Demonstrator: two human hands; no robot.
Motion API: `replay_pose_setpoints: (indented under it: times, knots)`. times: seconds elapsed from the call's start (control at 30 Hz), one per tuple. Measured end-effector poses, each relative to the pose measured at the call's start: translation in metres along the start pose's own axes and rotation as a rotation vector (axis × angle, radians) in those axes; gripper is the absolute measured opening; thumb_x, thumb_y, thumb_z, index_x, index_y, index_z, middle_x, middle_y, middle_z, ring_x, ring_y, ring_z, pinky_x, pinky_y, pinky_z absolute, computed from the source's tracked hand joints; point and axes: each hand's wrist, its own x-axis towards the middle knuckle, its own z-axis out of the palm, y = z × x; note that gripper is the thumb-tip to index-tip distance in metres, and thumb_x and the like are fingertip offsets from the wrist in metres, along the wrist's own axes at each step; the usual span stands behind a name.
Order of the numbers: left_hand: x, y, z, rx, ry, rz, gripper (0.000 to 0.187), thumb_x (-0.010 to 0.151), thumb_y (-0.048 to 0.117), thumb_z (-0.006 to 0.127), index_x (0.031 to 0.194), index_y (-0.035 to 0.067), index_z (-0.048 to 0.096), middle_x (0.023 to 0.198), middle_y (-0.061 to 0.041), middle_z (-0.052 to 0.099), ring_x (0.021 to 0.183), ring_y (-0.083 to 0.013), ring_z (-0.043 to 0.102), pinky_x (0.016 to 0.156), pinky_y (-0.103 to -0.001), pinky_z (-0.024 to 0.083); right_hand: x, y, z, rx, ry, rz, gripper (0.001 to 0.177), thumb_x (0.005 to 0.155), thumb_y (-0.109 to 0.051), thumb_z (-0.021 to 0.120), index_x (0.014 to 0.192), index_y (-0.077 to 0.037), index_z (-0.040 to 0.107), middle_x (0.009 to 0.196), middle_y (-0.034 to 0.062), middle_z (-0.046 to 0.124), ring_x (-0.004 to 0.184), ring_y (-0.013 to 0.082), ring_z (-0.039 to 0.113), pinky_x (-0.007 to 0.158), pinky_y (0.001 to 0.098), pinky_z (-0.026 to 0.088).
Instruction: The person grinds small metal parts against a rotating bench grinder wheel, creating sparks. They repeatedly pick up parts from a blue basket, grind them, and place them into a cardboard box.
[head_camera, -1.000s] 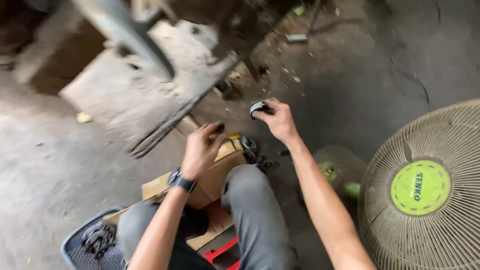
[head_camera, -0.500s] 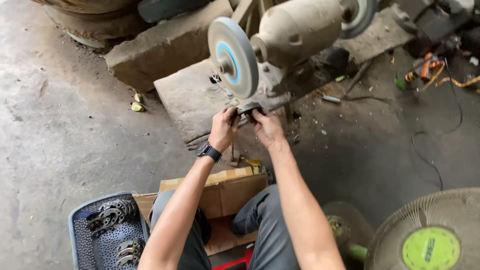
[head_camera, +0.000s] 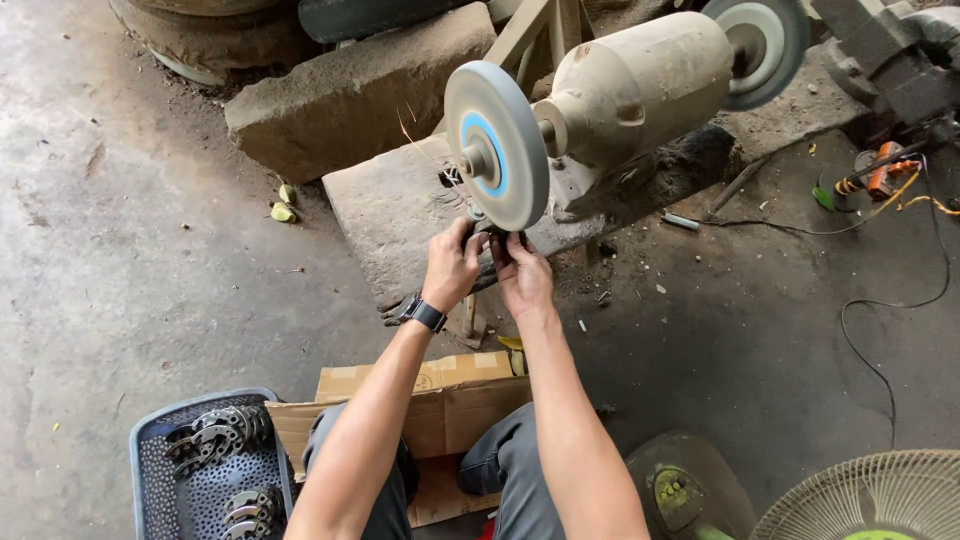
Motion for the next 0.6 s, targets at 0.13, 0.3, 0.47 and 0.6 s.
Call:
replay_pose_setpoints:
  times: [0.13,0.3,0.47,0.6]
  knots:
    - [0.001,-0.002,0.009,-0.005,0.020,0.064,0.013,0.093,0.008,0.069,0.096,-0.001,0.060,0.085,-0.022,0.068,0.081,-0.0442,0.065,0.071,-0.051,0.049,0.001,-0.002,0.001,-0.004,0.038,-0.045,0.035,0.098,-0.005,0.064,0.132,0.002,0.060,0.123,0.0135,0.068,0.108,0.0240,0.066,0.094,0.0335,0.057]
    - [-0.002,0.002,0.004,0.025,0.070,0.105,0.013,0.091,0.006,0.067,0.102,-0.001,0.064,0.087,-0.023,0.071,0.080,-0.0437,0.065,0.072,-0.051,0.048,0.000,0.000,0.003,-0.037,0.031,-0.062,0.031,0.098,-0.006,0.066,0.128,0.001,0.061,0.117,0.0104,0.068,0.101,0.0215,0.067,0.089,0.0319,0.057]
    - [-0.004,0.006,-0.013,-0.027,0.042,0.023,0.014,0.092,0.005,0.067,0.104,-0.002,0.063,0.088,-0.024,0.070,0.083,-0.0415,0.069,0.072,-0.046,0.053,-0.016,0.002,0.026,-0.089,0.079,-0.016,0.030,0.097,-0.005,0.068,0.125,0.004,0.063,0.112,0.0128,0.070,0.096,0.0206,0.066,0.087,0.0302,0.057]
    - [0.000,0.012,0.003,-0.039,0.040,0.071,0.014,0.090,0.004,0.068,0.102,-0.003,0.063,0.088,-0.023,0.071,0.082,-0.0422,0.069,0.071,-0.047,0.052,-0.019,-0.010,0.022,-0.089,0.096,-0.067,0.030,0.097,-0.008,0.066,0.126,0.001,0.065,0.110,0.0101,0.071,0.092,0.0179,0.065,0.082,0.0289,0.057]
